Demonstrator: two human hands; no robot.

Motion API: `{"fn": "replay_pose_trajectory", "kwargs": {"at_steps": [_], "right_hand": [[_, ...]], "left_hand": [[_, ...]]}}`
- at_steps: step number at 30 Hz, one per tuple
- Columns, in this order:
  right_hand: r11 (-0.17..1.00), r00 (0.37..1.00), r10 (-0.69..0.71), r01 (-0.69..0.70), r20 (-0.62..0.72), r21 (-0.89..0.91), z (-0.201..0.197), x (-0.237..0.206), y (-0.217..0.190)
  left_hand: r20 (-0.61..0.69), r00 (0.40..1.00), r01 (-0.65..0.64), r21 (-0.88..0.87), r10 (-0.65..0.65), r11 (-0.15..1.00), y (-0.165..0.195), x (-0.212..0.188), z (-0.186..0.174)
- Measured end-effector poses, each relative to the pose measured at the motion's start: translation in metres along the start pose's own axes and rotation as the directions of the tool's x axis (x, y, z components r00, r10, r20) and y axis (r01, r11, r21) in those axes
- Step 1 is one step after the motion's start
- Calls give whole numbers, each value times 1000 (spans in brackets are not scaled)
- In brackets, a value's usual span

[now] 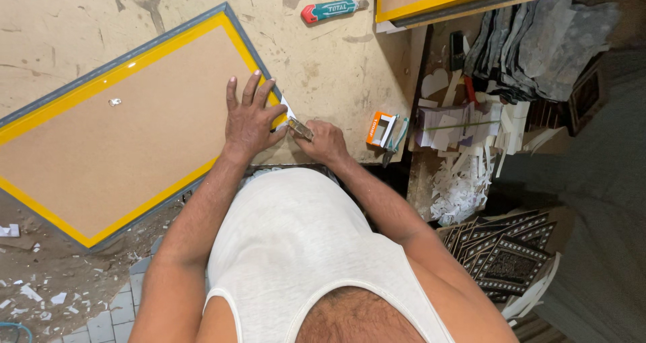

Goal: The person assembles a picture frame by applying yellow tape to the edges of a board and attaching white corner pieces. They use a utility knife to cut the tape and a staple gun to secure the corners. The person repeats this process for multiple frames.

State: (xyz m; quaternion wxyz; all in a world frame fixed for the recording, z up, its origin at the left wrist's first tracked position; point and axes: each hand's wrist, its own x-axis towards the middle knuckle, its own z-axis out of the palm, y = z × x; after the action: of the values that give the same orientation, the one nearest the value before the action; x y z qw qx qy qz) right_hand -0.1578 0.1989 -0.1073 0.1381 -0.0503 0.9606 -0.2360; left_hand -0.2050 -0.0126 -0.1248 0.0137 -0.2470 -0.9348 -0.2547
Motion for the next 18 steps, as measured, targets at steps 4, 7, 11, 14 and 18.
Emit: {"fn": "replay_pose_trajectory", "kwargs": {"at_steps": [4, 7, 11, 14, 18], "right_hand": [[997, 999, 37, -39, -39, -69, -9, -5, -4], [984, 987, 41, -67, -157, -167, -24, -15, -9], [963, 951, -129, 53, -280, -262, -39, -17, -14], [922, 910, -358, 308, -212, -234, -39, -6, -17], [751, 745, -652, 609, -140, -254, -30, 9, -21]], "left_hand": [[28, 999, -16, -1, 16, 1000, -8, -11, -5], [16, 955, 296, -76, -295, 952, -42, -54, -20], [-117, 411, 895, 243, -904, 375, -104, -161, -68], [-177, -78, 997, -2, -981, -79, -132, -226, -104], [-17, 176, 732, -667, -984, 142, -112, -269, -147]]}}
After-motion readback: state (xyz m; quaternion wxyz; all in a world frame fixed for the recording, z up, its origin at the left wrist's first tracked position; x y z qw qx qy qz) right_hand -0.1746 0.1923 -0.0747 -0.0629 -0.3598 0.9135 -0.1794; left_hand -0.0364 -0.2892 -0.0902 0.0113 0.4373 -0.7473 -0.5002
